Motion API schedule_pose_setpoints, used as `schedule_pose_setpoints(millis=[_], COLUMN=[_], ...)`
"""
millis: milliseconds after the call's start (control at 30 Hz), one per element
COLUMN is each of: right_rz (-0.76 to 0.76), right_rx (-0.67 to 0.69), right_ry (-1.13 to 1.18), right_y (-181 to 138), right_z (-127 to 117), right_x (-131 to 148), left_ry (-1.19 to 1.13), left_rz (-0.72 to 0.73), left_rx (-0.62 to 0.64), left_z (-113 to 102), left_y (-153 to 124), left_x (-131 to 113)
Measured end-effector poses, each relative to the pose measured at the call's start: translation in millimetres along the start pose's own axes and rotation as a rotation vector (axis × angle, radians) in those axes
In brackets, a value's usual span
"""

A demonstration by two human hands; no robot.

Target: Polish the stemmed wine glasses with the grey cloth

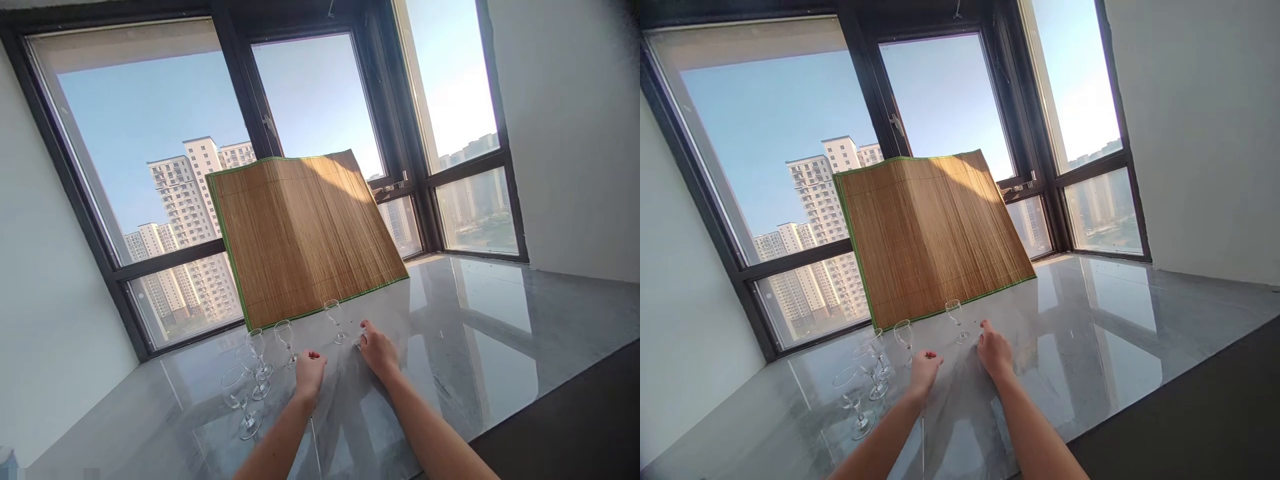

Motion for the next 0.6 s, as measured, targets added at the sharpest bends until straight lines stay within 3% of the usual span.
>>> schedule_pose_setpoints(millis=[200,333,467,600], right_rz=[-0.012,-0.012,0.002,-0.010], right_rx=[-0.035,-0.061,-0.063,-0.038], right_ry=[0.004,-0.011,-0.014,0.001], right_y=[0.5,2.6,4.3,1.9], right_z=[-0.2,0.4,2.6,3.1], right_x=[1.3,0.5,-2.3,-2.9], left_ry=[-0.121,-0.099,-0.039,0.005], left_rz=[0.035,0.041,0.092,0.131], left_rx=[0.112,0.147,0.127,0.083], left_z=[52.1,72.5,74.7,52.2], left_y=[22.9,43.3,42.1,20.7], left_x=[-52.5,-67.6,-60.3,-35.1])
Point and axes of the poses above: each hand's wrist, its own y-axis towards the middle knuckle, its own z-axis out of the palm, x = y × z, the point moved 3 cm from there along y, towards the middle knuckle, and after that the axes turned 5 degrees about -x, right-handed, at the moved point
